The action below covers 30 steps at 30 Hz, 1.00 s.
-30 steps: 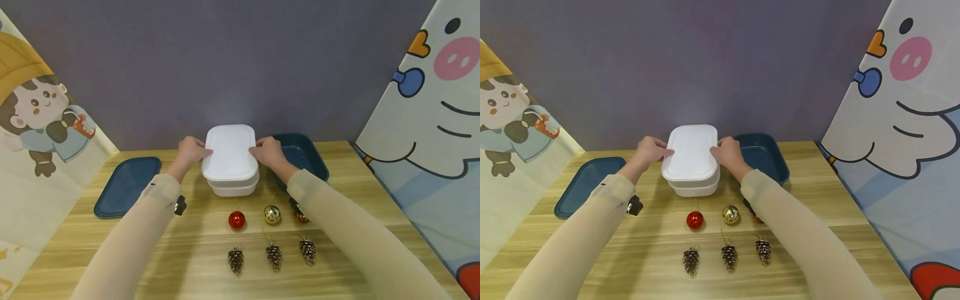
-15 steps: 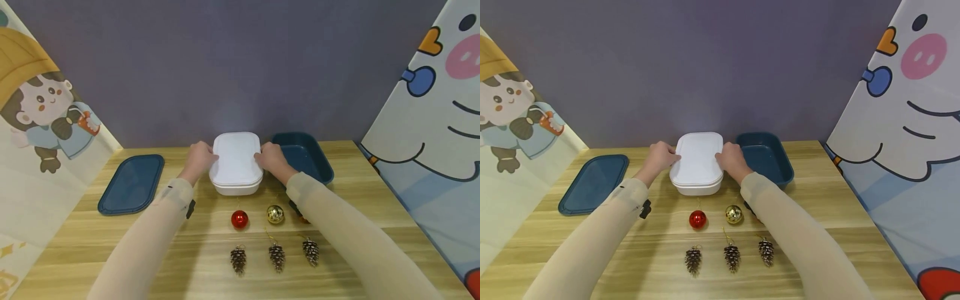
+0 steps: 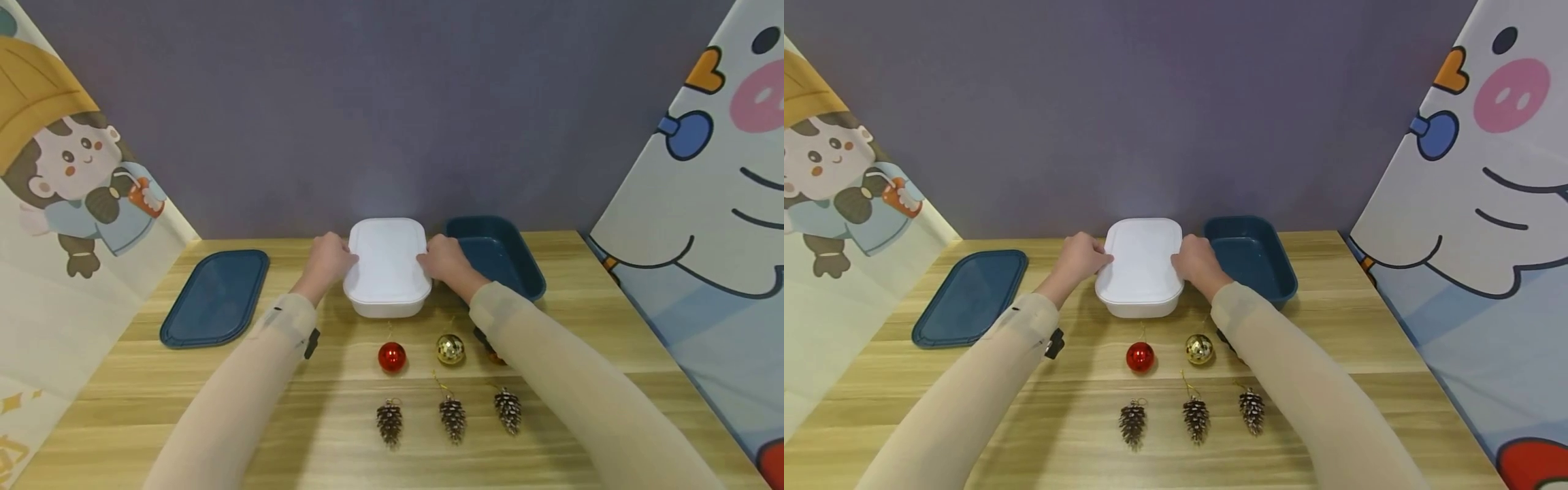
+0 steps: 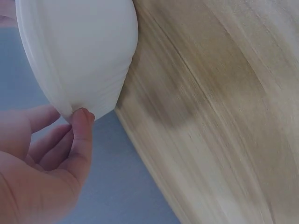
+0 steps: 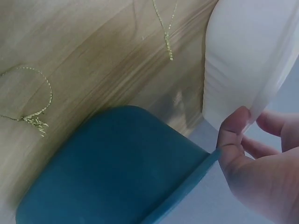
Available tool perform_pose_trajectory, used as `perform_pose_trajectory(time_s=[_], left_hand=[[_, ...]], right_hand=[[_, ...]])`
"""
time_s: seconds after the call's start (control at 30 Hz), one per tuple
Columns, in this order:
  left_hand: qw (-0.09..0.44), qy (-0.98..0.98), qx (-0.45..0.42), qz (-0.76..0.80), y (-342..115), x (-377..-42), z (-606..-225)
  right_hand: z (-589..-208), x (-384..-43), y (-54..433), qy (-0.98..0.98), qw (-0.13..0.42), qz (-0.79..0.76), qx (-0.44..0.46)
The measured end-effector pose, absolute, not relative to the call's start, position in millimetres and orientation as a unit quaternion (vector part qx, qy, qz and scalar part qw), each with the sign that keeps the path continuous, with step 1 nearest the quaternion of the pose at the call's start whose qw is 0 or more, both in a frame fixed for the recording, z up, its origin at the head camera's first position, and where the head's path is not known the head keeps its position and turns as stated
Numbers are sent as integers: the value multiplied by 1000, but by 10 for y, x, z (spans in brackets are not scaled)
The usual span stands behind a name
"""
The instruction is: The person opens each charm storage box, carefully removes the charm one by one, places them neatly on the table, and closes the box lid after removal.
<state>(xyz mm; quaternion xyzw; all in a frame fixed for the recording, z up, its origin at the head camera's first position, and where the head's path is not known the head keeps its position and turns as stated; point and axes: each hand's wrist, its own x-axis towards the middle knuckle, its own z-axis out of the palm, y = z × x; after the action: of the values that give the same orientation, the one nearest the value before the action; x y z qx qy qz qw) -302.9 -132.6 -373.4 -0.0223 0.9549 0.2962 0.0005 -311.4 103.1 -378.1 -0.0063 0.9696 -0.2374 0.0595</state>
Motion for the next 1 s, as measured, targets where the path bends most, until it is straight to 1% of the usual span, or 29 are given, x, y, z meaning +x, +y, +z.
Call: perform_pose_trajectory(time_s=[0.3,0.5,0.63,0.73,1.0], left_hand=[[-15,963,-6,267,-1315,-3006,-3780],[-24,973,3,231,-1275,-2938,-3780],[-13,975,-6,221,-1246,-2912,-3756],[-2,973,-15,231,-1235,-2912,-3741],[5,970,-23,241,-1248,-2937,-3751]], right_hand=[[-3798,-3069,1023,973,51,-222,-26],[-3774,-3080,1042,975,72,-210,-25],[-3732,-3089,1061,975,87,-203,-27],[-3705,-3089,1064,975,88,-202,-28],[-3708,-3091,1047,977,87,-192,-33]])
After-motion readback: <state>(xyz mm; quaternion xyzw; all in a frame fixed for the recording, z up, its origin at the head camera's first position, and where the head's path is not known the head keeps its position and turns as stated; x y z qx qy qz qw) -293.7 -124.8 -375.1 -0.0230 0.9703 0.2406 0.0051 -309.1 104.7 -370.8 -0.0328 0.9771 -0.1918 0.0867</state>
